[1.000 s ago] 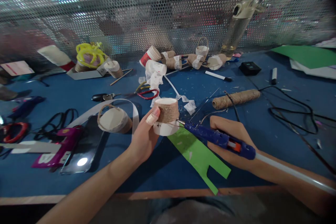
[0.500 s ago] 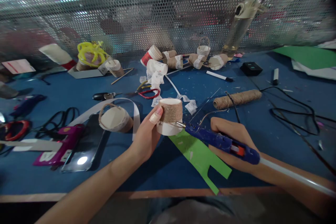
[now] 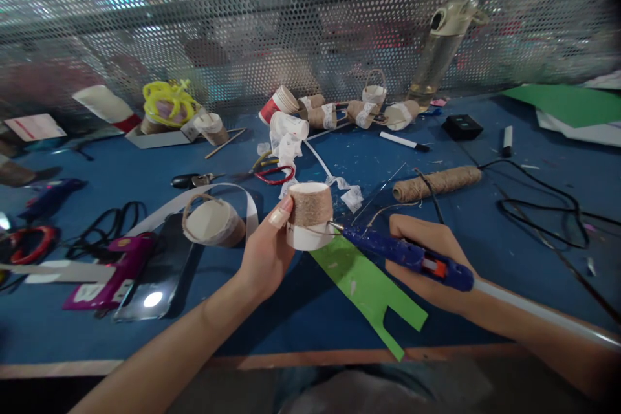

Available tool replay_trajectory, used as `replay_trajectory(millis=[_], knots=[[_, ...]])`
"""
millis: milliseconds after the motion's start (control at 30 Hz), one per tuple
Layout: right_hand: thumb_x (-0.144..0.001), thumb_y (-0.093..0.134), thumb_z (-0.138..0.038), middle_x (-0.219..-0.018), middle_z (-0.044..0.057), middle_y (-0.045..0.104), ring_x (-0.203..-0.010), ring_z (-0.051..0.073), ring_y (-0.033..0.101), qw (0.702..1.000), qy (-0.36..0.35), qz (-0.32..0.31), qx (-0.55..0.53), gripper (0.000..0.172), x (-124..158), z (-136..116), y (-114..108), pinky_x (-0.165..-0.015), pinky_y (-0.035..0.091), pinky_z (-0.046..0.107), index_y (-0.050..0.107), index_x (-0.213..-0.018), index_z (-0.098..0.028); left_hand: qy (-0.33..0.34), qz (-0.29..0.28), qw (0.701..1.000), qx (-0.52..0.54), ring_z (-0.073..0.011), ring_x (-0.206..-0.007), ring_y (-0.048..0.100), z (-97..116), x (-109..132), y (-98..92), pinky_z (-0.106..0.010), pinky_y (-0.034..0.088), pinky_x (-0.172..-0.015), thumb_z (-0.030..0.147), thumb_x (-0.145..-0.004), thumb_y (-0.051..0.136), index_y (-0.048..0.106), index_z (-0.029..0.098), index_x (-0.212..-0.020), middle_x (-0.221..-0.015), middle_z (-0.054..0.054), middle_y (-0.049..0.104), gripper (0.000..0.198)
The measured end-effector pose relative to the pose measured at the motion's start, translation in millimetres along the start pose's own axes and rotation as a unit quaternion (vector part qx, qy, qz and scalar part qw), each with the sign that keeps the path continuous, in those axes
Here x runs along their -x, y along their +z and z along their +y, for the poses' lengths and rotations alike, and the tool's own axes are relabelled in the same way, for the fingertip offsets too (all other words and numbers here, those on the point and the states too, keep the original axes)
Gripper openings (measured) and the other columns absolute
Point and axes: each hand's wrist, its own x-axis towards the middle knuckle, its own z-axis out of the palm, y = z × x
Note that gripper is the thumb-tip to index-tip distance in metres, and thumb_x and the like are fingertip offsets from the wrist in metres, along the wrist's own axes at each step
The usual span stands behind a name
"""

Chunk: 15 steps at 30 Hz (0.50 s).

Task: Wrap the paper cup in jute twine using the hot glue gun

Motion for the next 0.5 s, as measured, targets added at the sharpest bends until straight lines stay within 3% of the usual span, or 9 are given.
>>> replay_trajectory(millis=[300, 500], knots=[[-0.078, 0.061, -0.006, -0.065, -0.007, 0.044, -0.057, 0.01, 0.042, 0.999, 0.028, -0.041, 0.003, 0.029, -1.2, 9.5, -5.0, -0.054, 0.031, 0.025, 0.039, -0.069, -0.023, 0.004, 0.014, 1.0, 0.027, -0.0273, -0.108, 0.072, 1.7, 1.7, 0.2, -0.037, 0.057, -0.092, 0.041, -0.089, 0.072, 0.078, 0.019, -0.108, -0.111, -0.008, 0.08, 0.03], [-0.08, 0.063, -0.007, -0.064, -0.005, 0.049, -0.057, 0.011, 0.045, 0.998, 0.058, 0.008, -0.027, 0.024, 0.0, 10.7, -2.9, -0.054, 0.035, 0.027, 0.047, -0.07, -0.022, 0.009, 0.007, 1.0, 0.025, -0.026, -0.109, 0.072, -0.7, -0.6, -1.3, -0.035, 0.057, -0.094, 0.042, -0.089, 0.073, 0.078, 0.02, -0.108, -0.111, -0.006, 0.08, 0.03]])
